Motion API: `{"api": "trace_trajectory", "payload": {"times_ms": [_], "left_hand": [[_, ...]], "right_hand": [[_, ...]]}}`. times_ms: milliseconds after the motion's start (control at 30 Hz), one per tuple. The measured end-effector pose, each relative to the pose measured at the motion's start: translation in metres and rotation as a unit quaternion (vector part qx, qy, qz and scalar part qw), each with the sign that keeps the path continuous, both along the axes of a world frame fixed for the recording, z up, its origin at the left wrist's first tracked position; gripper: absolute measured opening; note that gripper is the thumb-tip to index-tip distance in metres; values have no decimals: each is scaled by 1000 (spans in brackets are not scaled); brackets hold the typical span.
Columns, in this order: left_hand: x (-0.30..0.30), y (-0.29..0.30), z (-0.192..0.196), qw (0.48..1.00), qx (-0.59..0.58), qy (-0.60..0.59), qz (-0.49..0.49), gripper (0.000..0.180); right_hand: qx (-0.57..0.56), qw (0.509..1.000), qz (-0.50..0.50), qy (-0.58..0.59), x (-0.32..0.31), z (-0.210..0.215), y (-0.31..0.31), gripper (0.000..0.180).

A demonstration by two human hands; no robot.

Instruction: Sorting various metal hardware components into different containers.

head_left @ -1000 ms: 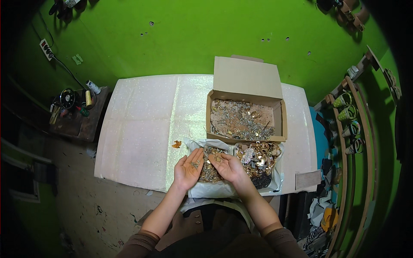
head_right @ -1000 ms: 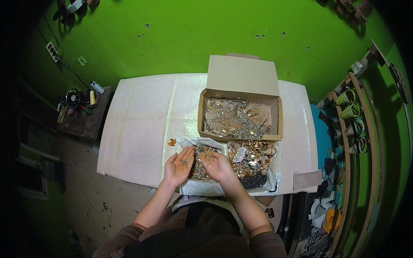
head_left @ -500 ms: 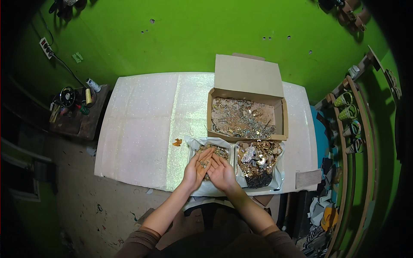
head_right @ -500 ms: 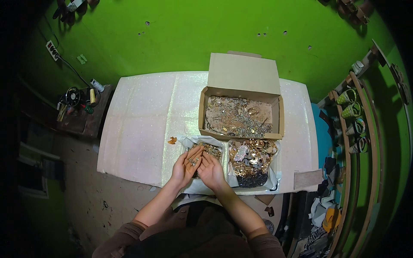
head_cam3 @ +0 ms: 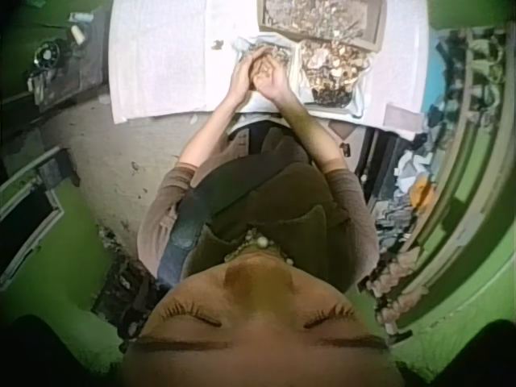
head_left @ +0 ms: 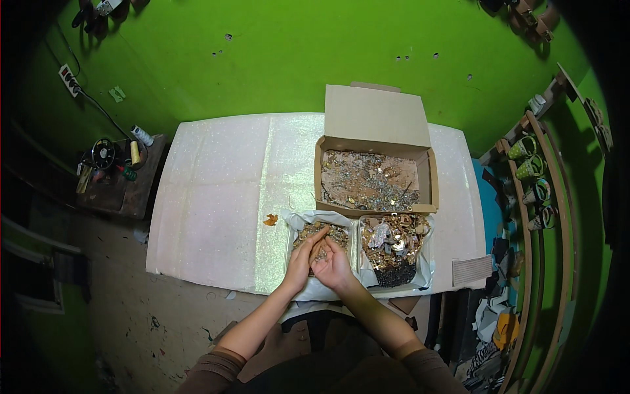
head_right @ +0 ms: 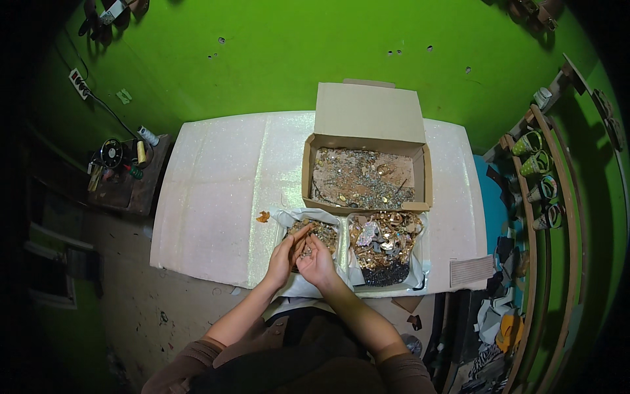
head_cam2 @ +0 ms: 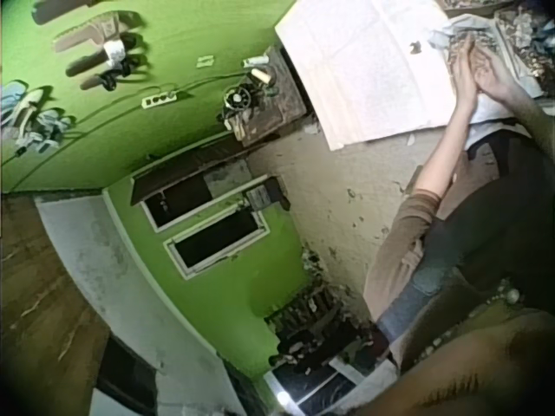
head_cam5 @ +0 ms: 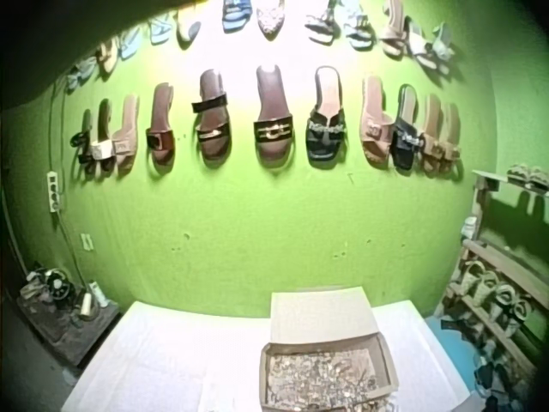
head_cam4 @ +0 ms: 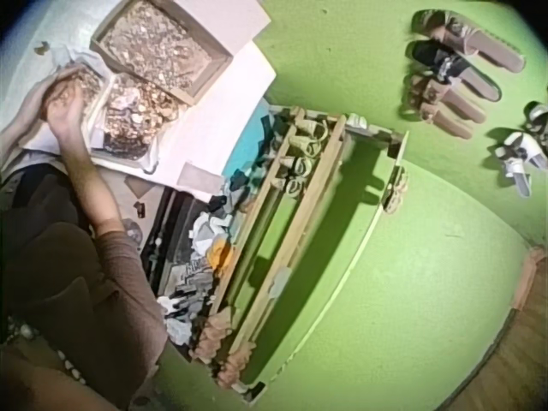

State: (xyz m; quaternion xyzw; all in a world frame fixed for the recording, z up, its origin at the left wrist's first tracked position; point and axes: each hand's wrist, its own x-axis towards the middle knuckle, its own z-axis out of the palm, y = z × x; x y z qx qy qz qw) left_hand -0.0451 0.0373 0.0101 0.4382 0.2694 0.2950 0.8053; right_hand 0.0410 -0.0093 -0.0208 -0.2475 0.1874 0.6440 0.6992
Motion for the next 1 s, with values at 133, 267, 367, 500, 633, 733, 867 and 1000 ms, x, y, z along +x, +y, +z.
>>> {"api": "trace_trajectory", "payload": {"times_ms": [133, 267, 367, 500, 633, 733, 867, 1000], "left_hand": [[-2, 3, 8, 996, -84, -10, 19, 46], [-8, 9, 3, 981, -174, -69, 60, 47], [-13, 12, 0, 974, -198, -82, 76, 47], [-16, 15, -1, 969, -212, -84, 94, 47], [-17, 16, 0, 969, -216, -83, 84, 48], [-18, 14, 0, 966, -225, -86, 96, 46], [-20, 15, -2, 964, -234, -85, 95, 46], [-22, 15, -3, 963, -240, -85, 88, 48]], "right_hand": [[-45, 999, -7, 24, 0, 2, -1, 26], [-25, 999, 14, 15, 7, 5, -4, 29], [-27, 999, 16, 18, 16, 2, -9, 30], [-42, 999, 8, 0, 28, 9, -6, 28], [-65, 997, -12, 27, 36, 11, 5, 26], [-67, 996, -13, 63, 38, 7, 7, 29], [-51, 996, -10, 68, 38, 9, 4, 31], [-13, 999, 7, 38, 36, 17, -4, 30]]}}
